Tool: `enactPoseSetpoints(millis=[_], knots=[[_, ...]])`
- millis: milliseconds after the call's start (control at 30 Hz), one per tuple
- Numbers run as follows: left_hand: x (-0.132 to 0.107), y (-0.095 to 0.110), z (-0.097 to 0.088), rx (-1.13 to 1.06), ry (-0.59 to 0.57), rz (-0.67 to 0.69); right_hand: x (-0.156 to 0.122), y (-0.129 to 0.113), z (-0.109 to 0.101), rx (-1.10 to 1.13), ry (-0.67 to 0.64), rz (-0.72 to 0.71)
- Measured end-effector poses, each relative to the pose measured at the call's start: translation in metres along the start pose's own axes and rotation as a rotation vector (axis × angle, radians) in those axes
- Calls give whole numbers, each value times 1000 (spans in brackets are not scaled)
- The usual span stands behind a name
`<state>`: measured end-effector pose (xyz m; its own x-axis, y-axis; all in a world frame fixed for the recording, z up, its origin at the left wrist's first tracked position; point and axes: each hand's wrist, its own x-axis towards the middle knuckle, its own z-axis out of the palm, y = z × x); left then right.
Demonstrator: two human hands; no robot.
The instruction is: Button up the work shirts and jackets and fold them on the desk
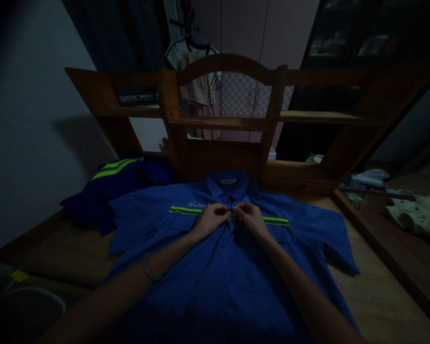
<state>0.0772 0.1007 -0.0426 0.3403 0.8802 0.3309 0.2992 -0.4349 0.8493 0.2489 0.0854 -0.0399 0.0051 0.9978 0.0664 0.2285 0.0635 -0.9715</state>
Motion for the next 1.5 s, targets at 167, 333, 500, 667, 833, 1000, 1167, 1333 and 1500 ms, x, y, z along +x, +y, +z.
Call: enactPoseSetpoints(millis=[167, 333, 500, 667, 833, 1000, 1167, 1333, 1500], knots=[[0, 12, -7, 227, -35, 176, -1, -6, -4, 33, -29, 116], [1, 11, -6, 313, -34, 214, -2, -6, -3, 60, -21, 154], [3, 6, -4, 194, -21, 32, -3, -5, 0, 89, 45, 100], [8, 4, -16, 182, -13, 10, -7, -1, -1, 181, 45, 10], [2, -4, -43, 273, -149, 213, -12, 1, -2, 127, 57, -66], [-13, -2, -59, 389, -237, 357, -24, -16, -5, -43, 47, -157], [-29, 12, -53, 318, -249, 303, -57, -28, -4, -307, -86, -223], [-56, 32, -36, 274, -368, 221, -98, -31, 0, -350, -60, -248], [-69, 42, -14, 323, -278, 171, -138, -34, 8, -427, 86, -290]])
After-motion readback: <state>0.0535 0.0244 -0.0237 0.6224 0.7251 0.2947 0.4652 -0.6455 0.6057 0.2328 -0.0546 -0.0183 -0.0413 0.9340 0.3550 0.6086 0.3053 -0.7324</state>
